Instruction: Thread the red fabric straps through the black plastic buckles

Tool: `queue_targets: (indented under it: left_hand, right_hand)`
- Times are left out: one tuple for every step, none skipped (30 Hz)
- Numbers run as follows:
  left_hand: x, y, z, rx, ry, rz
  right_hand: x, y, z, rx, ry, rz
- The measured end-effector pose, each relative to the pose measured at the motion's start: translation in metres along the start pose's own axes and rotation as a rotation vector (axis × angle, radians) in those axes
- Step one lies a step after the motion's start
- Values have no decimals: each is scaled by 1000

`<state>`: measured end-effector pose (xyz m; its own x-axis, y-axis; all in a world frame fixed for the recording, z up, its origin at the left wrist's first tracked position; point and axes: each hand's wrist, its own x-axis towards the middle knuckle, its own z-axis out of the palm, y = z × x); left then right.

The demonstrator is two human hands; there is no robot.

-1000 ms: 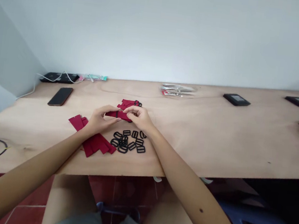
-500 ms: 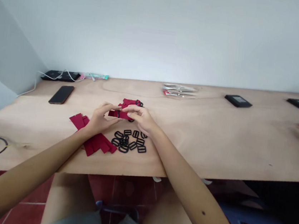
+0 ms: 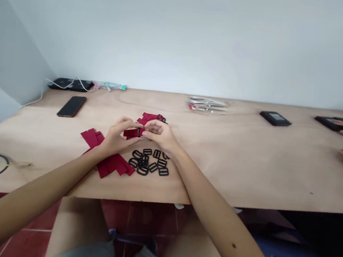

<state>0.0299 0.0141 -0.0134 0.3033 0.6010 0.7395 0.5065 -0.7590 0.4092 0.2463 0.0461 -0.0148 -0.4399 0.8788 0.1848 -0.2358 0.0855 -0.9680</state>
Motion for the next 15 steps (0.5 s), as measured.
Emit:
queue_targets:
  left_hand:
    - [0, 1, 0, 3, -3, 13]
    - [1, 2, -1, 9, -14, 25]
    - [1, 3, -2, 14, -30, 38]
    - [1, 4, -3, 16, -48, 51]
    - [2, 6, -4, 10, -65, 66]
    - [3, 7, -5, -7, -77, 85]
    - [3, 8, -6, -31, -80, 105]
    - [4, 10, -7, -57, -70, 123]
    - [4, 12, -8, -78, -54, 134]
    - [5, 14, -9, -94, -37, 138]
    - [5, 15, -10, -101, -21, 134]
    - [6, 16, -12, -100, -8, 121]
    - [6, 16, -14, -90, -3, 103]
    - [7, 15, -16, -76, -6, 83]
    - [7, 13, -18, -59, -17, 66]
  right_hand:
    - [0, 1, 1, -12, -15, 2]
    - [0, 1, 1, -38, -30, -1]
    - [0, 2, 2, -79, -46, -15]
    - [0, 2, 2, -131, -63, -42]
    - [1, 2, 3, -189, -80, -82]
    - [2, 1, 3, -250, -97, -131]
    - [2, 0, 3, -307, -112, -183]
    - [3, -2, 2, -356, -120, -232]
    - [3, -4, 2, -394, -124, -274]
    - [4, -6, 1, -422, -124, -306]
    - [4, -8, 0, -443, -121, -326]
    - [4, -10, -2, -456, -116, -334]
    - [3, -12, -3, -466, -107, -327]
    - [2, -13, -6, -476, -93, -303]
    - [1, -14, -8, -491, -72, -263]
